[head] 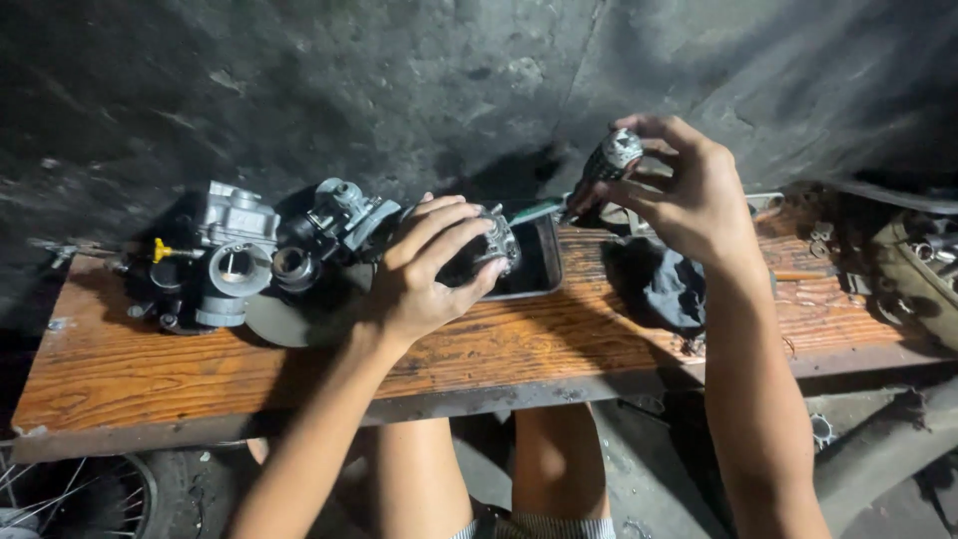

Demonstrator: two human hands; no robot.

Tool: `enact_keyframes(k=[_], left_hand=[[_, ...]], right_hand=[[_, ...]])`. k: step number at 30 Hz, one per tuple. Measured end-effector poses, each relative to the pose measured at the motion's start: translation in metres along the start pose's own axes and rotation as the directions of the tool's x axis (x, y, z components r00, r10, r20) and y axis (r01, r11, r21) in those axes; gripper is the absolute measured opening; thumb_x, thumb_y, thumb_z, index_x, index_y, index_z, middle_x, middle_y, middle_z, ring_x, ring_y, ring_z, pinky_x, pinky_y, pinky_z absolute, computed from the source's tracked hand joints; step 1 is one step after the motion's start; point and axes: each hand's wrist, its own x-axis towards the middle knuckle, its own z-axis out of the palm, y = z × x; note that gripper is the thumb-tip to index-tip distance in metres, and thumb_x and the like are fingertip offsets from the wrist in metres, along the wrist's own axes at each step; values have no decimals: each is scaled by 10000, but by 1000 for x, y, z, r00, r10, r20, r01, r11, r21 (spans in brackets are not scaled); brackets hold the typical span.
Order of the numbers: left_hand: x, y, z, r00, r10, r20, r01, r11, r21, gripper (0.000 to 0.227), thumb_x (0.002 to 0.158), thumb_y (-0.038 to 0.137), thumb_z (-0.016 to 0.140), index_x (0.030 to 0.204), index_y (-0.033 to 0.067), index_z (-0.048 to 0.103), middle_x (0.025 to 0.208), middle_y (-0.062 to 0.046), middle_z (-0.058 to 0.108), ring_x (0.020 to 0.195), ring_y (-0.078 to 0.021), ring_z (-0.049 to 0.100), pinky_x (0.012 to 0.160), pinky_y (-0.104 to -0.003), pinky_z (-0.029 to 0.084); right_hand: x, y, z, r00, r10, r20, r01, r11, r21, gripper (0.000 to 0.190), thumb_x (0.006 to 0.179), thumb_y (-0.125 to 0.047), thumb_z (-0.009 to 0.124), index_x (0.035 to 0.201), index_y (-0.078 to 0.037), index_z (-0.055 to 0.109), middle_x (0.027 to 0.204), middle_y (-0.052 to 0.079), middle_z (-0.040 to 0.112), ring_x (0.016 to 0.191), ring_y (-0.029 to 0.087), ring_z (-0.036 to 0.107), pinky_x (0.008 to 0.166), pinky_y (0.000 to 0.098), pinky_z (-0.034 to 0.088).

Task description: The person cleans a carburetor component using a toothbrush and a screwdriver. They scrub the exterior and interior surfaces of the part, which is held over a small metal tray, and use the screwdriver to manipulate internal components.

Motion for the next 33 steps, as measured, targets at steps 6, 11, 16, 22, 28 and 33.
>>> enact_keyframes(k=[6, 11, 16, 22, 28, 33], left_hand=[[28, 1, -25, 984, 112, 140, -114, 994, 7, 209, 803, 52, 821, 973, -56, 767, 993, -182, 759, 924, -313, 721, 867, -381, 622], [35, 5, -24, 980, 145, 134, -146, 989, -3, 162, 841, 45, 779, 972, -40, 737, 969, -156, 731, 855, -279, 688, 771, -339, 601], [29, 2, -21, 991, 89, 103, -86, 996, -31, 205, 811, 38, 789, 990, -51, 745, 999, -172, 736, 919, -324, 697, 851, -405, 614], [21, -1, -28, 991, 15, 136, -8, 998, -55, 206, 828, 40, 770, 1006, -63, 757, 1032, -192, 744, 831, -283, 693, 764, -347, 604], [9, 4, -15, 998, -9, 67, 18, 991, -136, 237, 838, 24, 748, 1060, -59, 747, 1102, -196, 731, 978, -305, 715, 897, -369, 611], [10, 6, -21, 990, 0, 138, 16, 993, -113, 230, 855, 32, 738, 1065, -62, 728, 1140, -211, 715, 1079, -344, 712, 967, -402, 621]], right_hand=[[23, -36, 16, 927, -373, 23, 371, 926, 63, 552, 994, -29, 743, 1477, -12, 476, 1243, 94, 464, 1143, 264, 602, 1081, 390, 548], [55, -23, 44, 850, -526, -2, 518, 835, 185, 579, 1051, -75, 697, 1557, -44, 416, 1393, 150, 523, 1230, 258, 581, 1207, 442, 537], [82, -1, 45, 811, -585, -3, 554, 766, 326, 620, 1052, -36, 705, 1588, -47, 393, 1667, 111, 404, 1457, 312, 550, 1320, 479, 463], [85, -15, 26, 795, -558, 236, 459, 809, 367, 586, 976, -52, 724, 1520, -71, 507, 1319, 140, 630, 1119, 211, 637, 1101, 369, 580], [67, -27, 16, 848, -452, 276, 351, 870, 347, 607, 949, 0, 729, 1502, -22, 480, 1289, 137, 634, 1077, 180, 654, 1066, 328, 604], [67, -24, 14, 799, -514, 312, 433, 852, 295, 646, 779, 0, 861, 1342, 10, 543, 1196, 161, 670, 992, 207, 712, 965, 324, 653]])
